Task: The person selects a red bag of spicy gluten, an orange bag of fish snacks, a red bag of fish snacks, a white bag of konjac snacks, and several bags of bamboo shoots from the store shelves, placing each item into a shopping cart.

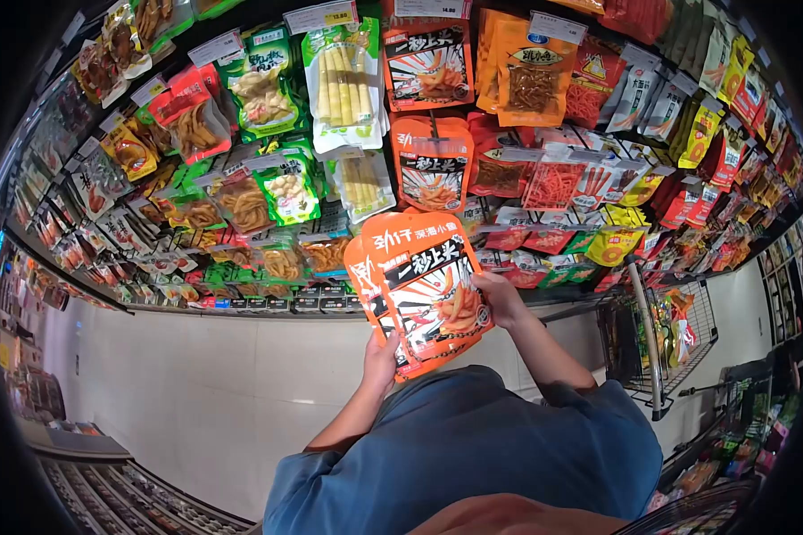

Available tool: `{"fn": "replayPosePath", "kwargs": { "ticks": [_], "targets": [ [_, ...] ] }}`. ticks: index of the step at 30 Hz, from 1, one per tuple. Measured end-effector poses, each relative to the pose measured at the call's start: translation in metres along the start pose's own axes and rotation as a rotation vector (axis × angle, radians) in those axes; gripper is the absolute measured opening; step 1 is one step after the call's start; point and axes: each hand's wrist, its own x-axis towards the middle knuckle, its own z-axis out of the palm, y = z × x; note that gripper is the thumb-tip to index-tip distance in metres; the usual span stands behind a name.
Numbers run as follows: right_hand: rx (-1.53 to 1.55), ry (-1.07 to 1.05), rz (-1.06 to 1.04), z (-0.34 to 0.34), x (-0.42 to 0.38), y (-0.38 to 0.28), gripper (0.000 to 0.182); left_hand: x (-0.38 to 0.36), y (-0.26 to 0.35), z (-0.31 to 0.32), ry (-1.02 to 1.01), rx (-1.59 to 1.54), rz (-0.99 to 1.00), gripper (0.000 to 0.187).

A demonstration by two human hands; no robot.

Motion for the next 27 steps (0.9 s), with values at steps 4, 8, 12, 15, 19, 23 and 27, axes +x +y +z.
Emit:
{"fn": "replayPosePath", "kwargs": {
  "ticks": [4,8,12,15,19,23,27],
  "targets": [
    [0.025,0.105,-0.052,-0.013,0.000,0.018,0.025,0.003,-0.004,0.006,-0.003,0.035,-0.004,0.030],
    [0.078,0.159,-0.064,-0.018,-0.019,0.017,0.025,0.006,-0.013,0.010,-0.020,0.071,-0.005,0.028],
    [0.059,0.187,-0.091,-0.015,-0.027,0.011,0.025,0.010,-0.016,0.012,-0.043,0.066,0.012,0.026],
    [0.058,0.197,-0.110,-0.023,-0.026,0.014,0.024,0.010,-0.016,0.013,-0.057,0.081,0.027,0.025],
    [0.068,0.193,-0.139,-0.025,-0.023,0.019,0.022,0.006,-0.011,0.016,-0.053,0.072,0.078,0.025],
    [0.106,0.173,-0.140,-0.025,-0.018,0.023,0.023,0.008,-0.009,0.011,-0.047,0.116,0.101,0.026],
    [0.105,0.167,-0.054,-0.011,-0.021,0.023,0.026,0.007,-0.010,0.006,-0.043,0.122,0.074,0.028]
  ]
}}
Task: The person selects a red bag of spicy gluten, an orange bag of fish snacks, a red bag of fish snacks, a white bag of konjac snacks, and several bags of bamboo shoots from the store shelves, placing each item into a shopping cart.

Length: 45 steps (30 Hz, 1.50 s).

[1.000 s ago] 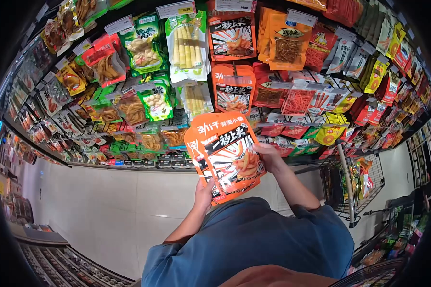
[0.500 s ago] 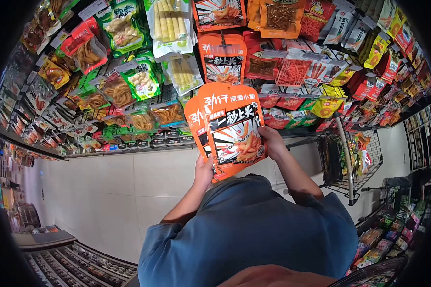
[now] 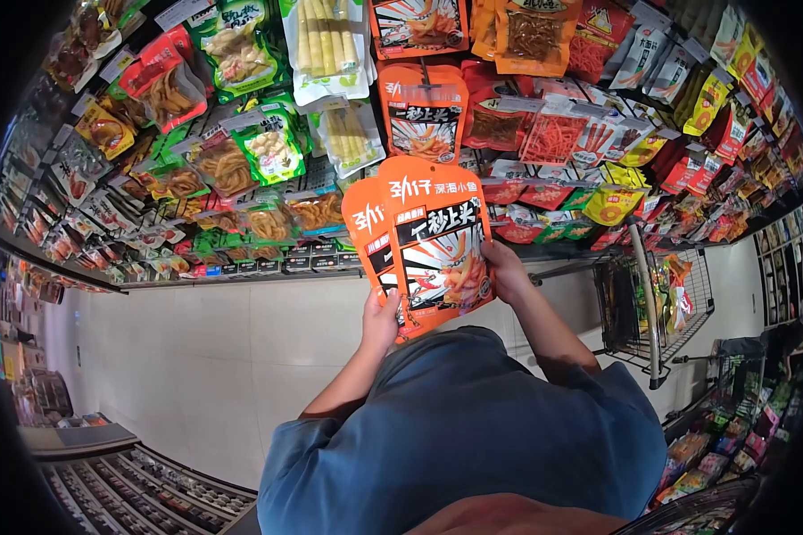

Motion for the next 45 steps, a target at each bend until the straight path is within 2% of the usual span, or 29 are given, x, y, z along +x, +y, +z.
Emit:
{"fn": "replayPosePath", "kwargs": {
  "ticks": [6,9,13,16,17,21,25,28,29,33,38,40,42,43,44,45],
  "targets": [
    [-0.100,-0.034,0.166,-0.006,0.004,0.015,0.031,-0.002,-0.001,-0.007,0.060,-0.020,-0.152,0.029],
    [-0.211,0.026,0.119,0.002,0.004,0.017,0.032,-0.003,-0.002,-0.012,0.060,-0.029,-0.199,0.030],
    [-0.093,-0.022,0.176,0.006,0.001,0.022,0.034,-0.004,-0.012,-0.018,0.080,-0.148,-0.217,0.034],
    [-0.066,-0.104,0.156,0.007,0.005,0.027,0.034,-0.002,-0.004,-0.016,0.093,-0.287,-0.300,0.040],
    [-0.125,-0.084,0.117,0.009,0.006,0.028,0.033,0.002,-0.010,-0.025,0.007,-0.320,-0.328,0.049],
    [-0.278,-0.099,0.058,0.023,0.007,0.023,0.033,0.004,-0.007,-0.028,-0.039,-0.236,-0.252,0.055],
    [-0.305,-0.030,0.081,0.036,0.007,0.016,0.030,0.008,0.005,-0.031,-0.115,-0.487,-0.255,0.053],
    [-0.399,-0.047,0.055,0.038,0.013,0.019,0.030,0.011,0.005,-0.029,-0.122,-0.315,-0.181,0.046],
    [-0.449,-0.061,0.041,0.035,0.016,0.021,0.029,0.008,0.015,-0.023,-0.098,-0.201,-0.216,0.051],
    [-0.498,-0.167,-0.016,0.042,0.018,0.012,0.032,0.016,0.011,-0.035,-0.111,-0.249,-0.312,0.046],
    [-0.644,-0.199,-0.099,0.043,0.048,-0.023,0.043,0.018,-0.002,-0.047,-0.077,-0.374,-0.331,0.043],
    [-0.626,-0.173,-0.457,0.061,0.075,-0.054,0.043,0.019,-0.005,-0.049,-0.064,-0.386,-0.312,0.043],
    [-0.755,-0.132,-0.675,0.097,0.100,-0.114,0.040,0.019,-0.001,-0.045,-0.066,-0.385,-0.293,0.043],
    [-0.792,-0.109,-0.866,0.121,0.111,-0.142,0.037,0.019,0.001,-0.044,-0.065,-0.385,-0.282,0.043],
    [-0.687,-0.118,-0.944,0.140,0.134,-0.166,0.036,0.019,0.001,-0.043,-0.063,-0.385,-0.288,0.043],
    [-0.719,-0.050,-1.021,0.158,0.152,-0.190,0.037,0.019,0.002,-0.043,-0.061,-0.385,-0.293,0.043]
  ]
}}
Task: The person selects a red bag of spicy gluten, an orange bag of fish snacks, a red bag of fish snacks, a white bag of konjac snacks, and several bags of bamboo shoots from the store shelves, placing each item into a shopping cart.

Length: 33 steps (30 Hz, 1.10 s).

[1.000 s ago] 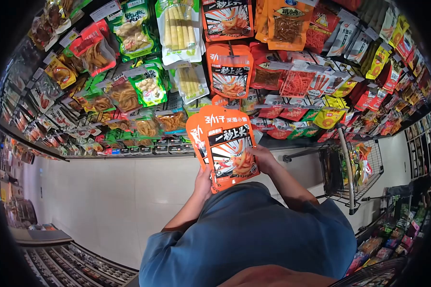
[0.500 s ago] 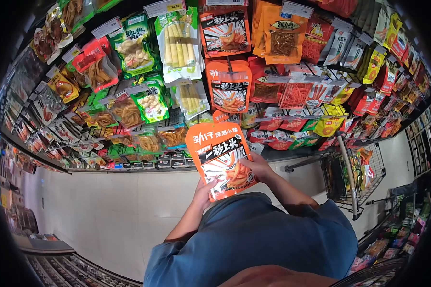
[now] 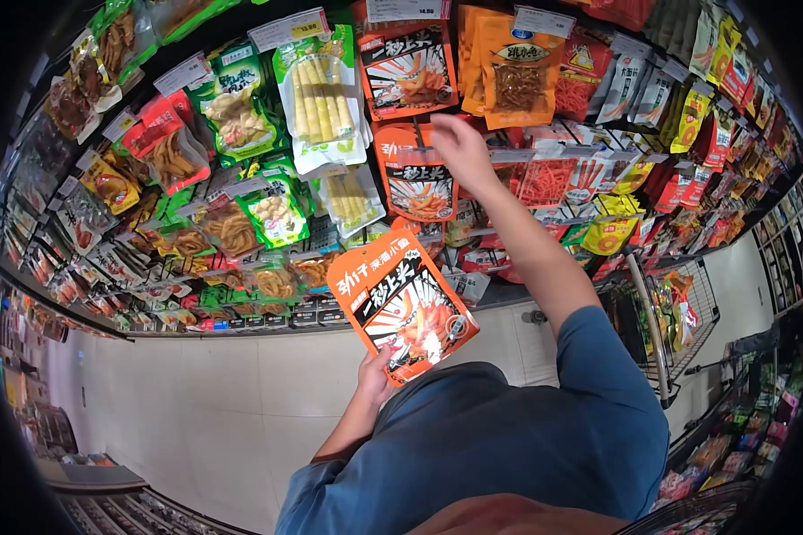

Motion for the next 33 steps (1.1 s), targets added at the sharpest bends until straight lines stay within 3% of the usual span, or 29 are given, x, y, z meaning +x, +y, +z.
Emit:
{"fn": "replayPosePath", "kwargs": {
  "ticks": [2,4,5,7,10,13,14,17,18,21,24,27,28,33],
  "targets": [
    [-0.251,0.087,-0.142,0.009,0.068,0.017,0.047,0.000,0.002,0.005,0.001,-0.003,0.022,0.042],
    [-0.592,0.139,-0.046,0.012,0.106,0.008,0.056,-0.004,0.002,0.011,0.003,-0.011,0.073,0.041],
    [-0.627,0.294,-0.132,0.015,0.132,0.043,0.067,-0.006,0.002,0.009,0.023,-0.002,0.068,0.041],
    [-0.706,0.445,-0.079,0.015,0.160,0.080,0.076,-0.009,0.003,0.006,0.062,0.013,0.060,0.040],
    [-0.574,0.312,0.163,0.002,0.169,0.077,0.081,-0.012,0.001,0.001,0.055,-0.028,0.105,0.040],
    [-0.598,0.382,0.161,-0.005,0.165,0.068,0.082,-0.014,0.000,-0.004,0.088,-0.031,0.107,0.040],
    [-0.612,0.400,0.135,-0.007,0.166,0.073,0.068,-0.014,0.001,-0.004,0.087,-0.030,0.115,0.040],
    [-0.567,0.294,0.186,-0.019,0.174,0.079,0.048,-0.014,0.003,-0.002,0.078,-0.027,0.124,0.040],
    [-0.534,0.369,0.092,-0.016,0.176,0.090,0.034,-0.012,0.004,-0.001,0.071,-0.029,0.122,0.040],
    [-0.489,0.470,0.062,-0.008,0.162,0.071,0.028,-0.011,0.009,0.006,0.045,-0.037,0.099,0.043],
    [-0.537,0.575,-0.173,0.004,0.131,0.034,0.026,-0.008,0.010,0.008,0.022,-0.034,0.096,0.045],
    [-0.640,0.381,-0.053,-0.006,0.112,0.002,0.028,-0.007,0.008,0.011,-0.006,-0.037,0.087,0.046],
    [-0.636,0.387,-0.143,-0.010,0.109,-0.001,0.027,-0.007,0.008,0.012,-0.016,-0.039,0.081,0.047],
    [-0.405,0.250,-0.124,-0.033,0.098,-0.026,0.023,-0.008,0.005,0.012,-0.026,-0.056,0.068,0.048]
  ]
}}
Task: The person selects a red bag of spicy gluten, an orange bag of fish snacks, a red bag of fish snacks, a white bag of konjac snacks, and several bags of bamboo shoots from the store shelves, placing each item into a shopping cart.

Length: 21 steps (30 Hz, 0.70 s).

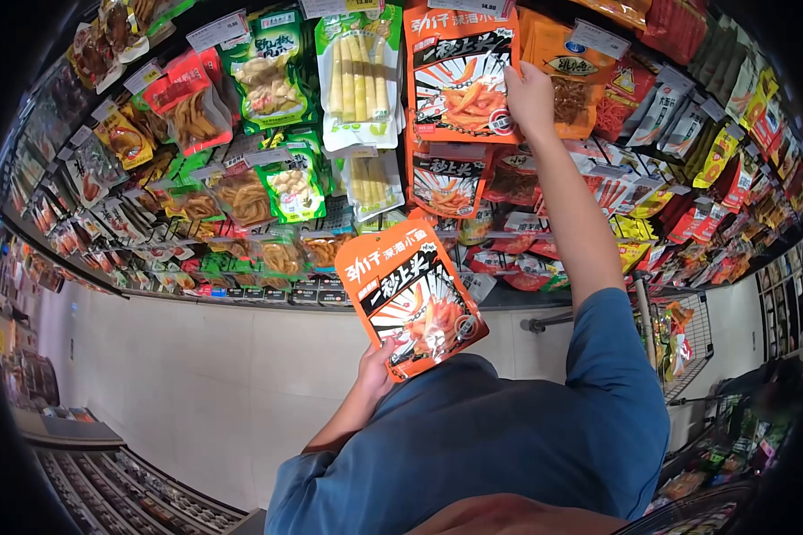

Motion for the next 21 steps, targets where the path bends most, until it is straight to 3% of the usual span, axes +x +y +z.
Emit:
{"fn": "replayPosePath", "kwargs": {
  "ticks": [4,12,17,21],
  "targets": [
    [0.244,-0.132,0.161,-0.024,0.001,-0.017,0.023,0.000,-0.005,-0.005,0.007,-0.002,0.001,0.044],
    [0.386,-0.280,0.307,-0.074,-0.006,-0.058,0.022,-0.006,-0.010,-0.006,-0.015,-0.024,-0.004,0.046],
    [0.522,-0.413,0.389,-0.102,0.005,-0.040,0.028,-0.008,-0.013,-0.007,-0.023,-0.041,-0.009,0.046],
    [0.828,-0.527,0.513,-0.115,0.016,-0.024,0.030,-0.013,-0.011,0.000,0.008,-0.029,-0.015,0.043]
  ]
}}
